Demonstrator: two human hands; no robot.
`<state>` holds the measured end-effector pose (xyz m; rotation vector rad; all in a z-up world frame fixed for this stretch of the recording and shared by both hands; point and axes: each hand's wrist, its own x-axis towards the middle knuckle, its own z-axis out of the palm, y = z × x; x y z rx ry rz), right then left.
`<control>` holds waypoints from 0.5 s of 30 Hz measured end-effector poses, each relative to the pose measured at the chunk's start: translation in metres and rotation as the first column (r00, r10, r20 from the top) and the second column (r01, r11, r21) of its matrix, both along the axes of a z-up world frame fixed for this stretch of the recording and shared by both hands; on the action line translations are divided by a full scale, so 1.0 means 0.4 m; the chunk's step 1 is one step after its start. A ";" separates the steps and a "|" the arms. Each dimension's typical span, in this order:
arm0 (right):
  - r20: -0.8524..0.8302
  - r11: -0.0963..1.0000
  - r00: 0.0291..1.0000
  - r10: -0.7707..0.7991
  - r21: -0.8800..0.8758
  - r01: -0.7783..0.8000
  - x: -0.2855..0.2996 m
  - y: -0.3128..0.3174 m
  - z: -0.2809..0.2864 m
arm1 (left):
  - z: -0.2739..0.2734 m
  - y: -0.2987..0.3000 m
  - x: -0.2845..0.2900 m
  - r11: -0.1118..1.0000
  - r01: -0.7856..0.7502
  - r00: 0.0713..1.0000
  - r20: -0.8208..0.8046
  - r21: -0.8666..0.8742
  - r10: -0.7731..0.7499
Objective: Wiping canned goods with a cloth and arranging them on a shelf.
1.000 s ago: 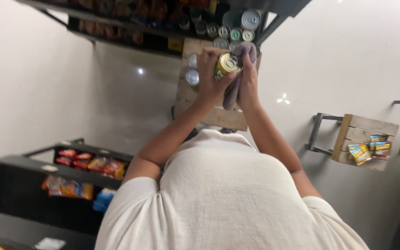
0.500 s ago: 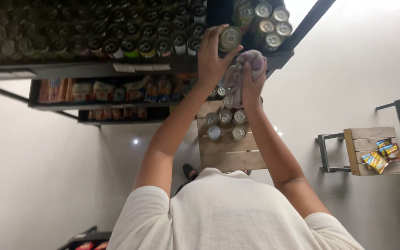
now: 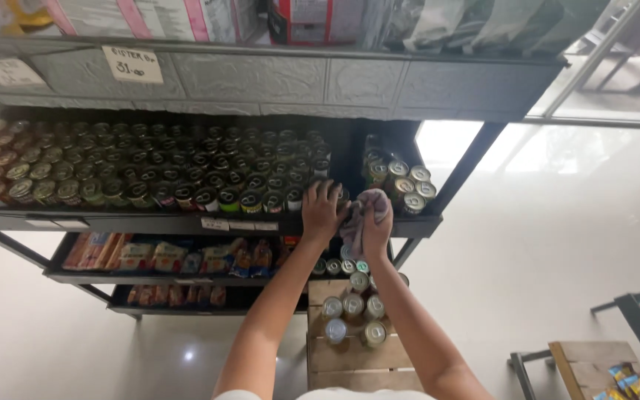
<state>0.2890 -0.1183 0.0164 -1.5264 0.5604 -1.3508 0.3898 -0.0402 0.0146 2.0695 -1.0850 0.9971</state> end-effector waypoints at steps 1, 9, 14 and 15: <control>-0.005 0.999 0.999 0.033 0.006 -0.033 -0.002 -0.003 0.005 | 0.009 -0.002 -0.001 0.999 -0.044 0.999 0.016 -0.015 0.044; 0.133 0.966 0.991 0.003 0.257 -0.037 -0.131 0.000 0.006 | 0.026 0.160 -0.190 0.997 0.044 0.982 -0.179 -0.056 -0.053; 0.145 0.876 0.982 0.118 0.452 -0.171 -0.314 0.060 -0.052 | -0.268 0.318 -0.300 0.958 0.285 0.599 -0.772 -0.042 -0.212; 0.118 0.868 0.986 0.115 0.471 -0.157 -0.331 0.078 -0.055 | -0.287 0.349 -0.325 0.958 0.285 0.576 -0.792 -0.034 -0.199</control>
